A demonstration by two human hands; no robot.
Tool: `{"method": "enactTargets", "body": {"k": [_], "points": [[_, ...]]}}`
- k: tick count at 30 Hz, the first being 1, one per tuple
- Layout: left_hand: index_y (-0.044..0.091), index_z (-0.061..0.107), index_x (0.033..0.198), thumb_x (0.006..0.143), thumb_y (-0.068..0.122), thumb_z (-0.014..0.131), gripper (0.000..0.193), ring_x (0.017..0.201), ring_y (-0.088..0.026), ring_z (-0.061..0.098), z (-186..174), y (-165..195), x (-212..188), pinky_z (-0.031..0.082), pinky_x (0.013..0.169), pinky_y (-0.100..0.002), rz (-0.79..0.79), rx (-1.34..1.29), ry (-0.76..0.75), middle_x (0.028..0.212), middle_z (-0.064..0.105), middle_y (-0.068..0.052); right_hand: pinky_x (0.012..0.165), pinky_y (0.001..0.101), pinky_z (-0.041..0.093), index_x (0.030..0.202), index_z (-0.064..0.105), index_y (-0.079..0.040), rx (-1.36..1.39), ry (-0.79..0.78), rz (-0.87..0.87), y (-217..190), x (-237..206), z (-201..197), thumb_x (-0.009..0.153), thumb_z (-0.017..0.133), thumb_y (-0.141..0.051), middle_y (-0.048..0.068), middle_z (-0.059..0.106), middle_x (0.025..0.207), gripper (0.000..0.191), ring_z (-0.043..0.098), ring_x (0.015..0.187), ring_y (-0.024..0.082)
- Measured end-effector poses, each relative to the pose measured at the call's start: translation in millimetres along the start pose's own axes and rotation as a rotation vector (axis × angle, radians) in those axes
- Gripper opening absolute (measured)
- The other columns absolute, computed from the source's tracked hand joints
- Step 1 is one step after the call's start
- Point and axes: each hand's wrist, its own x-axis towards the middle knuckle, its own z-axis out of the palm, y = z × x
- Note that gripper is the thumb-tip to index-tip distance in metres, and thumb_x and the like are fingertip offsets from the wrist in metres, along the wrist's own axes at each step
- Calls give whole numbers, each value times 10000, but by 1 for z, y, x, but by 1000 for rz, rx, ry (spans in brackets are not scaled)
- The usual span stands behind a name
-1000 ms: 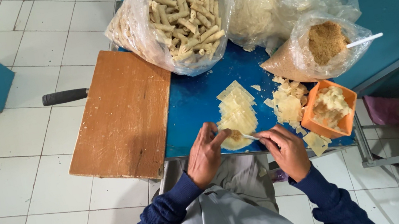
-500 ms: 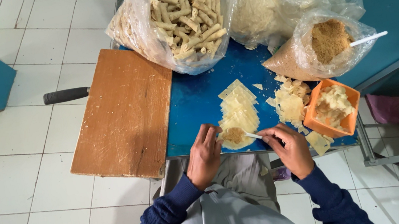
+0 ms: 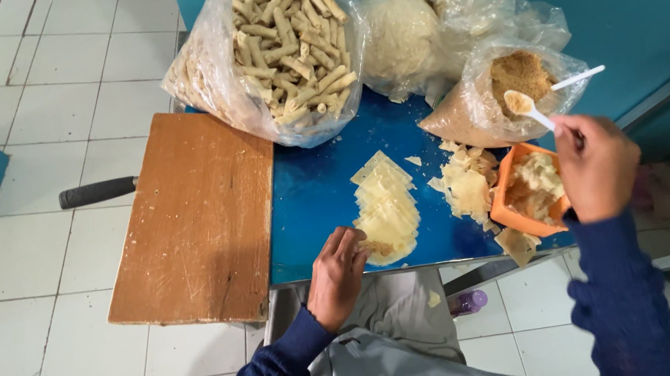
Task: The person sits at a small table and handles thin flat pastry sheets, stacking and folding them by hand. They scoop a brown granular filling from a plastic bag with a spoon onto the sheets and occasionally reach into a large bag of rolled tube-shaped snacks, arranging items on the table.
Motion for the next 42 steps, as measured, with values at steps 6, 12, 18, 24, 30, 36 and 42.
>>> {"method": "enactTargets", "body": {"k": [6, 12, 18, 24, 30, 36, 42], "points": [[11, 587, 1106, 846, 29, 733, 299, 930, -326, 660, -6, -2, -2, 543, 789, -403, -54, -49, -128, 1081, 606, -139, 881, 466, 493, 1208, 762, -67, -263, 72, -303, -39, 14, 22, 931, 733, -73, 179, 647, 1147, 279, 605, 1014, 382], [6, 578, 1149, 840, 32, 739, 349, 981, -338, 638, -12, -1, -3, 541, 811, -409, -11, -14, -176, 1130, 590, -143, 859, 390, 474, 1063, 750, -157, 351, -303, -216, -109, -91, 38, 904, 702, -91, 37, 639, 978, 179, 617, 940, 270], [-13, 591, 1159, 833, 57, 754, 371, 1062, -381, 595, -10, -5, -4, 512, 866, -435, 74, 73, -167, 1156, 594, -161, 795, 425, 433, 1067, 737, -134, 195, -302, -134, -130, -134, 55, 839, 786, -157, 59, 594, 942, 235, 553, 903, 292], [-25, 601, 1166, 834, 62, 751, 375, 1079, -375, 589, -7, -8, -4, 504, 896, -427, 86, 77, -176, 1152, 584, -161, 801, 410, 456, 1058, 713, -117, 235, -261, -125, -129, -139, 62, 871, 765, -124, 52, 614, 957, 194, 566, 924, 283], [-36, 605, 1173, 836, 68, 754, 383, 1091, -376, 578, -6, -10, -4, 497, 917, -427, 110, 88, -176, 1154, 572, -172, 788, 420, 456, 958, 657, -78, 259, -275, -111, -130, -138, 67, 868, 743, -79, 59, 642, 928, 124, 577, 889, 300], [-50, 603, 1171, 804, 105, 783, 437, 1083, -385, 558, -6, -5, -1, 488, 912, -434, 87, 111, -198, 1141, 564, -180, 788, 431, 455, 926, 617, -68, 224, -246, -156, -129, -138, 71, 868, 720, -47, 79, 640, 927, 121, 576, 884, 325], [-63, 584, 1187, 813, 132, 789, 469, 1081, -390, 544, -6, 0, 0, 481, 920, -441, 92, 140, -191, 1144, 550, -191, 817, 442, 467, 995, 607, -49, 189, -198, -208, -133, -141, 72, 882, 692, -12, 104, 661, 959, 146, 603, 921, 336]]}}
